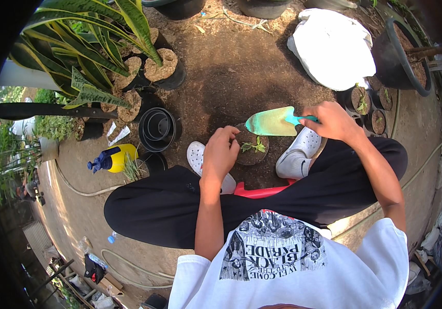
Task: The person sits on a small stool and uses a green trowel to scoop soil into a black pot. They then place a small plant into the pot and continue adding soil around it, patting it down with the trowel.
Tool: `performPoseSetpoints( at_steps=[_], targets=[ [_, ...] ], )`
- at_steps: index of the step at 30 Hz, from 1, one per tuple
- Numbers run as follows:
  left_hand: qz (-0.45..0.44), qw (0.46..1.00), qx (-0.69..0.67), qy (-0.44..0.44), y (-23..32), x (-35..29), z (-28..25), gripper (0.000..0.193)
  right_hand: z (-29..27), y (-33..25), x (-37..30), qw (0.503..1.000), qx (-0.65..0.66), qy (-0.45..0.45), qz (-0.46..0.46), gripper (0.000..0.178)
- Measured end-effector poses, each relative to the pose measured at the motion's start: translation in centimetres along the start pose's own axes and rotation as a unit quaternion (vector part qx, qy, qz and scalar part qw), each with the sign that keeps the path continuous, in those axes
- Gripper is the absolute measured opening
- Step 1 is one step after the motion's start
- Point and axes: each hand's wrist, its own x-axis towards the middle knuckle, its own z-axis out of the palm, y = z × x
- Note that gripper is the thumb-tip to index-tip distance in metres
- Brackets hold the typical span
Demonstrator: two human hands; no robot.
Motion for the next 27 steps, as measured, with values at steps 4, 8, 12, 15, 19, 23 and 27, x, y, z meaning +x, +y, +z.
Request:
performPoseSetpoints(
  at_steps=[4,8,12,15,19,23,27],
  targets=[
    [-0.061,0.997,0.026,0.025,0.7,0.2,-1.3,0.022,-0.3,-0.1,0.0,0.999,-0.008,0.023,0.025,0.026],
    [0.016,0.999,0.038,-0.011,0.0,0.2,-0.8,0.024,-0.6,-0.1,0.0,0.999,0.000,0.045,0.030,0.026],
    [0.112,0.988,0.073,-0.078,0.5,-0.4,1.1,0.030,-1.1,-0.9,0.1,0.999,0.009,0.028,0.045,0.026],
    [0.125,0.981,0.135,-0.063,0.7,-0.8,2.2,0.027,-0.5,-0.2,0.1,0.999,0.022,0.032,0.019,0.025],
    [0.102,0.984,0.138,-0.049,0.0,-0.3,1.5,0.019,-0.5,-0.1,0.1,0.999,0.021,0.016,0.024,0.025],
    [0.057,0.993,0.100,-0.030,-0.4,-0.1,0.5,0.016,-0.6,-0.1,0.1,0.999,0.022,0.016,0.027,0.024],
    [0.030,0.993,0.110,-0.013,-1.0,0.0,0.3,0.018,-0.8,-0.4,0.1,0.999,0.022,0.012,0.023,0.024]
  ],
)
